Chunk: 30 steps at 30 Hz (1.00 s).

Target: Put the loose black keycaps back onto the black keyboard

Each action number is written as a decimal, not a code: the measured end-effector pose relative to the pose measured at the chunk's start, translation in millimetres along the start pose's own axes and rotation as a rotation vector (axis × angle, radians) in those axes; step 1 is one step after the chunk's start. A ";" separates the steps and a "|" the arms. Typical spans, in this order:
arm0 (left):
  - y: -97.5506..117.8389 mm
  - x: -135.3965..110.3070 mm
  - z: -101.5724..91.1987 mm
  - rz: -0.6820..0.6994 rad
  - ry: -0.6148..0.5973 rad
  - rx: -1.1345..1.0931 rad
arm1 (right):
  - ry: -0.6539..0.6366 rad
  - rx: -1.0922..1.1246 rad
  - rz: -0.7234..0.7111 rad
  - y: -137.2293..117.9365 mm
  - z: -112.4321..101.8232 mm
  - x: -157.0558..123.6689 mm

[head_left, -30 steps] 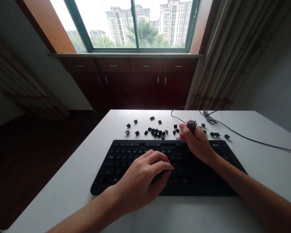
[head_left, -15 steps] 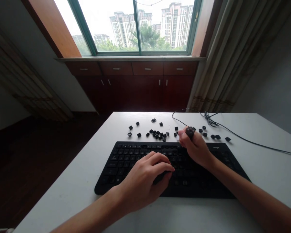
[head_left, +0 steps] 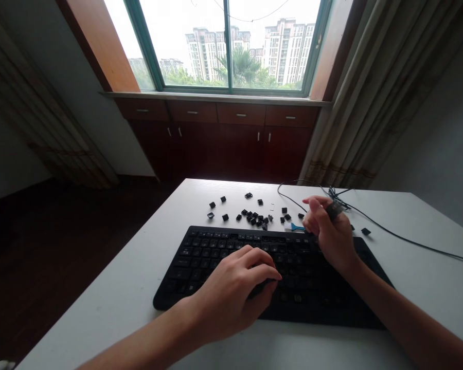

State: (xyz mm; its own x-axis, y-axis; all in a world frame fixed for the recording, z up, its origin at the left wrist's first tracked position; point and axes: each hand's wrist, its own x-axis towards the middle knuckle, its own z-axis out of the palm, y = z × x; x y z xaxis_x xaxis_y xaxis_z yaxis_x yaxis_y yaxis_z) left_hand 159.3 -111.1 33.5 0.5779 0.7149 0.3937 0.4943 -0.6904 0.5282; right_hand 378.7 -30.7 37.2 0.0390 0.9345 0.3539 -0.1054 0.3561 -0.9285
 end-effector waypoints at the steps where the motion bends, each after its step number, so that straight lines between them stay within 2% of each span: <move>1: -0.4 -0.4 0.3 0.000 0.001 -0.001 | 0.040 0.010 0.023 -0.1 -1.7 1.4; 5: -1.8 -2.3 1.5 0.001 0.002 0.001 | 0.104 -0.007 0.080 -0.3 -8.6 5.6; 8: -2.7 -3.6 1.9 0.002 0.003 0.006 | 0.056 -0.106 0.048 -5.1 -14.6 13.0; 10: -3.1 -4.4 2.0 0.005 0.001 0.007 | -0.034 -0.280 0.072 -10.7 -18.8 23.8; 13: -3.5 -5.1 2.3 0.008 -0.003 0.017 | -0.219 -0.692 0.055 -18.6 -23.0 47.9; 15: -3.8 -4.9 2.4 0.011 -0.001 0.026 | -0.369 -0.946 0.015 -21.4 -23.4 64.7; 17: -3.9 -4.2 2.3 0.015 -0.001 0.029 | -0.550 -1.107 0.089 -21.2 -22.2 77.9; 20: -3.8 -3.3 1.6 0.018 -0.003 0.031 | -0.699 -1.176 0.213 -15.7 -18.8 87.1; 30: -2.2 -3.8 1.5 0.022 -0.011 0.034 | -0.758 -1.221 0.180 -0.2 -17.1 84.5</move>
State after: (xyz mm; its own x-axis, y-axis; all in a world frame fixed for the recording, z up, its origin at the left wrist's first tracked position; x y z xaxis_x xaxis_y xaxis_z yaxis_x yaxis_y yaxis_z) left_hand 157.0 -112.4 29.8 0.5961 0.6980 0.3967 0.5027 -0.7098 0.4934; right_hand 399.1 48.2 65.4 -0.4493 0.8785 -0.1622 0.8603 0.3764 -0.3439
